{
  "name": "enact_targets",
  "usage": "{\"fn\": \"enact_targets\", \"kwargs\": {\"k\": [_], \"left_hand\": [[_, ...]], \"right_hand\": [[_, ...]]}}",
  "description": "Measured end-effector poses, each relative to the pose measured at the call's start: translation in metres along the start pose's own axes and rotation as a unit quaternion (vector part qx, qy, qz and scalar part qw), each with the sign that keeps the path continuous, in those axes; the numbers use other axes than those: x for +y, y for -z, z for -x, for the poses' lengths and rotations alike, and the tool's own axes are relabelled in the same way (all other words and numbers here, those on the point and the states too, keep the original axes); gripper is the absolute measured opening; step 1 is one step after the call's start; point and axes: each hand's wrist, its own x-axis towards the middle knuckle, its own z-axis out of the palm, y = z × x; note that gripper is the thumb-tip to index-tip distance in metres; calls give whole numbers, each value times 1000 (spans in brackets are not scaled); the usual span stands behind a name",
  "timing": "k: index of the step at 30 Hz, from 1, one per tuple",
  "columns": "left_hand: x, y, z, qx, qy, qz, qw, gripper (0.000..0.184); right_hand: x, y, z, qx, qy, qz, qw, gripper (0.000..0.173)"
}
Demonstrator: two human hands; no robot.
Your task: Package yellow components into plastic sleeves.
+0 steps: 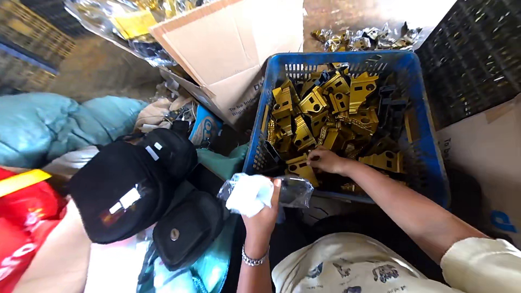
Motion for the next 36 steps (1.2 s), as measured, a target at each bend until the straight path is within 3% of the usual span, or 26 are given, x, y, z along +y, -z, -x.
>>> {"fn": "enact_targets", "kwargs": {"k": [4, 7, 13, 15, 18, 21, 23, 25, 27, 29, 30, 32, 34, 36], "left_hand": [[4, -9, -6, 24, -35, -50, 998, 33], [16, 3, -3, 57, -15, -53, 997, 35], [18, 14, -4, 103, -5, -14, 995, 25], [20, 5, -6, 97, -3, -7, 995, 25], [26, -8, -11, 74, 4, 0, 997, 31], [28, -21, -20, 49, 13, 12, 999, 35], [29, -35, -23, 25, 24, 36, 999, 38], [35, -54, -23, -6, 41, 70, 997, 38], [45, -70, -19, -37, 76, 122, 989, 31], [56, -78, -16, -43, 117, 185, 975, 26], [59, -79, -17, -43, 126, 211, 968, 23], [63, -78, -14, -60, 114, 213, 969, 22], [59, -72, -4, -113, 56, 126, 984, 30], [50, -74, 0, -149, -5, 56, 987, 32]], "right_hand": [[17, -19, -10, 8, 82, 111, 990, 44], [-6, -34, -16, -56, 54, 208, 975, 44], [6, -35, -20, -29, 69, 259, 963, 38], [12, -24, -12, 4, 60, 189, 980, 31], [10, 1, 23, 83, 91, -74, 990, 34], [4, 32, 78, 107, 178, -350, 913, 26], [-1, 46, 108, 63, 271, -396, 875, 50], [-14, 50, 130, -5, 289, -360, 887, 59], [-31, 45, 141, -17, 238, -257, 936, 53], [-36, 29, 133, 143, 254, -75, 954, 48], [-34, 20, 125, 222, 279, 32, 934, 43], [-30, 6, 115, 239, 293, 178, 909, 39], [-30, 2, 110, 195, 256, 190, 928, 50], [-36, 12, 100, 166, 226, 98, 955, 68]]}}
